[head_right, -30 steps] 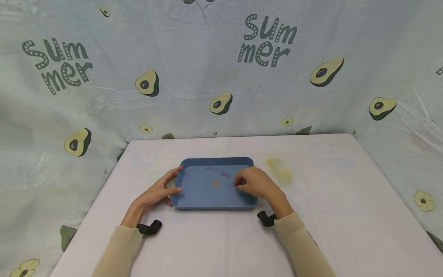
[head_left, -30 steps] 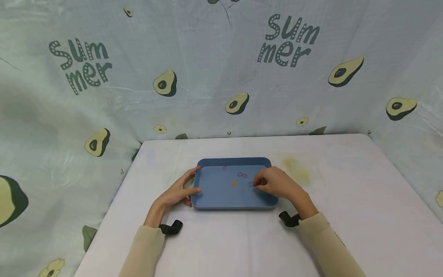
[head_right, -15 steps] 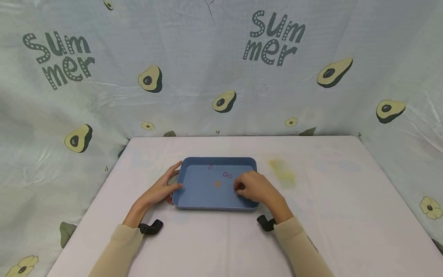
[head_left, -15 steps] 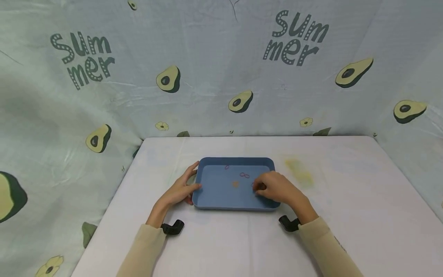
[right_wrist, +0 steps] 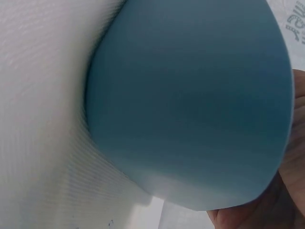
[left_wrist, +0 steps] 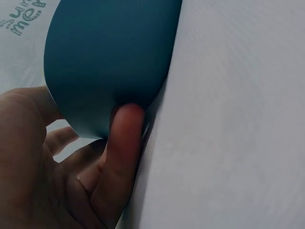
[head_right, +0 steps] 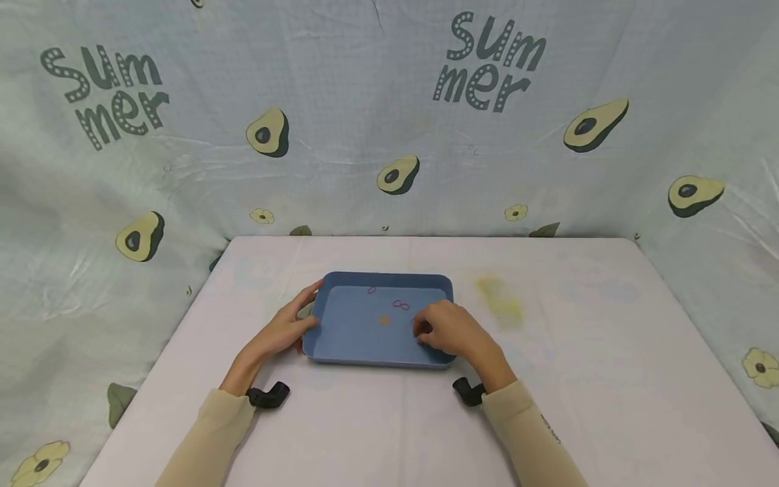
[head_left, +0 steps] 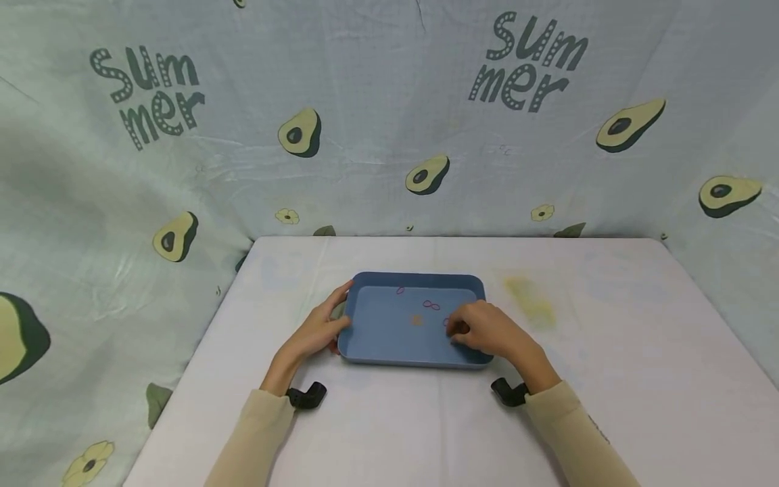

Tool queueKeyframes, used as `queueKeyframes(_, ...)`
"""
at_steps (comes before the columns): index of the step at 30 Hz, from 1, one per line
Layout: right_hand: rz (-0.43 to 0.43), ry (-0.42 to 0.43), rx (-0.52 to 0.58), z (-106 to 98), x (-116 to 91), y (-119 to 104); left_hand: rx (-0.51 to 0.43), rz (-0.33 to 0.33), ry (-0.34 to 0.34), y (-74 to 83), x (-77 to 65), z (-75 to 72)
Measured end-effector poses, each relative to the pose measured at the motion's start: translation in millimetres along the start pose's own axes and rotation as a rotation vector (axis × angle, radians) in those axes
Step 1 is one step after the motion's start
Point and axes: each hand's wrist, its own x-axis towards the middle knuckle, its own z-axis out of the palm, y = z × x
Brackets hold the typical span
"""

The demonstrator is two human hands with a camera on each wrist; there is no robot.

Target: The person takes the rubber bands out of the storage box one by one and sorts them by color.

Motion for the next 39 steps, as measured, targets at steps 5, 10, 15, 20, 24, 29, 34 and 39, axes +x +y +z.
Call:
queueKeyframes(5,0.016,0.009,0.010,0.4,-0.6,-1.3,0.028,0.033,0.033,-8.7,4.6,1.4)
queueKeyframes(10,0.004,0.004,0.001,3.3,-2.0,-2.5,0.060,0.006,0.051,-10.4,2.9,4.1)
queueKeyframes(15,0.009,0.009,-0.006,5.0,-1.5,-4.8,0.108,0.020,0.094,-13.4,4.2,6.6)
queueKeyframes(20,0.021,0.024,-0.027,6.1,-1.1,-5.3,0.101,0.014,0.115,-17.0,6.1,8.6)
queueKeyframes(24,0.020,0.022,-0.043,7.7,-1.3,-4.4,0.081,-0.008,0.104,-14.1,5.0,8.6)
queueKeyframes(29,0.035,0.012,-0.038,7.9,-0.9,-3.2,0.068,-0.031,0.076,6.3,-1.3,8.0)
queueKeyframes(34,0.022,0.023,-0.034,6.6,-0.3,-1.9,0.045,-0.004,0.062,18.9,-6.4,6.2)
queueKeyframes(39,0.027,0.033,-0.041,6.0,1.3,-1.9,0.039,0.016,0.051,18.4,-7.5,3.9)
